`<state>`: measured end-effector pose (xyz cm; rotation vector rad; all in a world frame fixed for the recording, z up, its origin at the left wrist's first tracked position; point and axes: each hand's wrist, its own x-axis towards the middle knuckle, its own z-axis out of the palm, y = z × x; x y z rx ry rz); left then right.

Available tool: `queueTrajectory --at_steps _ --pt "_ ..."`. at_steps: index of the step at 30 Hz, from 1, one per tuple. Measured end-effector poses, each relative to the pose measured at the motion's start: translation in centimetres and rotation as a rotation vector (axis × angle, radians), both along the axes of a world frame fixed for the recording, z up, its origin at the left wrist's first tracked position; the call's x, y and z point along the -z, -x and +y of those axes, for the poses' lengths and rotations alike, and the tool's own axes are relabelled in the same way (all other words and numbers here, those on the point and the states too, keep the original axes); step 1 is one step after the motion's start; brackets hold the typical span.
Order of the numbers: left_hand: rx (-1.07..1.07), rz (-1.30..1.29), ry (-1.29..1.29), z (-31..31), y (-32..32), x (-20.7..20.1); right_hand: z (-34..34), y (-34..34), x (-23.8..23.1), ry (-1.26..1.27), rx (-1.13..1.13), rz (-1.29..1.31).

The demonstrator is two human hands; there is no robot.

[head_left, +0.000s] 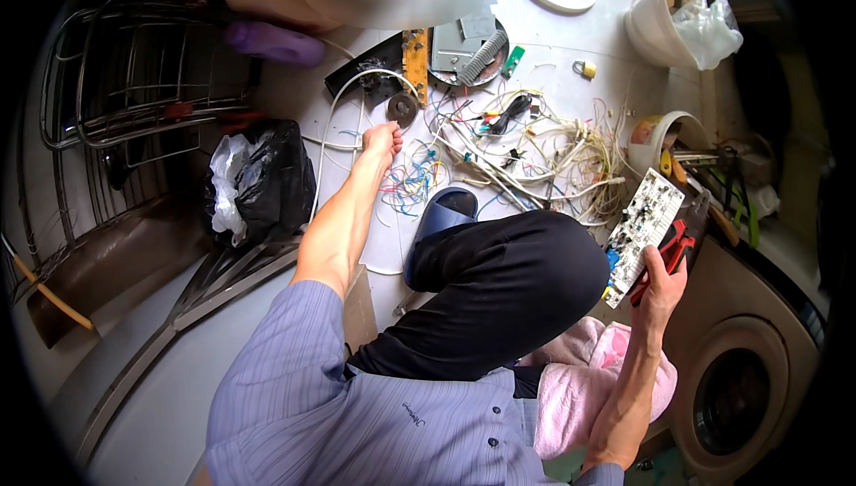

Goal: The person uses pliers to cut and pull wires on an electronic circuit board. They handle the board by hand and manipulate the attached wiring.

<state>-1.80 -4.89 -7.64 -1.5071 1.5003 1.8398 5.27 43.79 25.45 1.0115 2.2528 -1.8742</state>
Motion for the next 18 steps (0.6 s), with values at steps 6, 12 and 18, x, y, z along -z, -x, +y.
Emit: queueTrajectory --at_steps 6,12,18 --pt "-0.052 0.024 -0.035 0.2 -0.2 0.2 -0.8 0.3 -0.3 -0.072 -0.005 -0.03" --pt "-0.063 0.024 -0.077 -0.4 -0.6 1.2 -1.1 0.3 0.1 -0.094 0.0 -0.007" --pt "-0.095 0.008 -0.052 -0.3 -0.5 1.8 -1.0 0.3 0.3 -0.103 -0.017 -0.018"
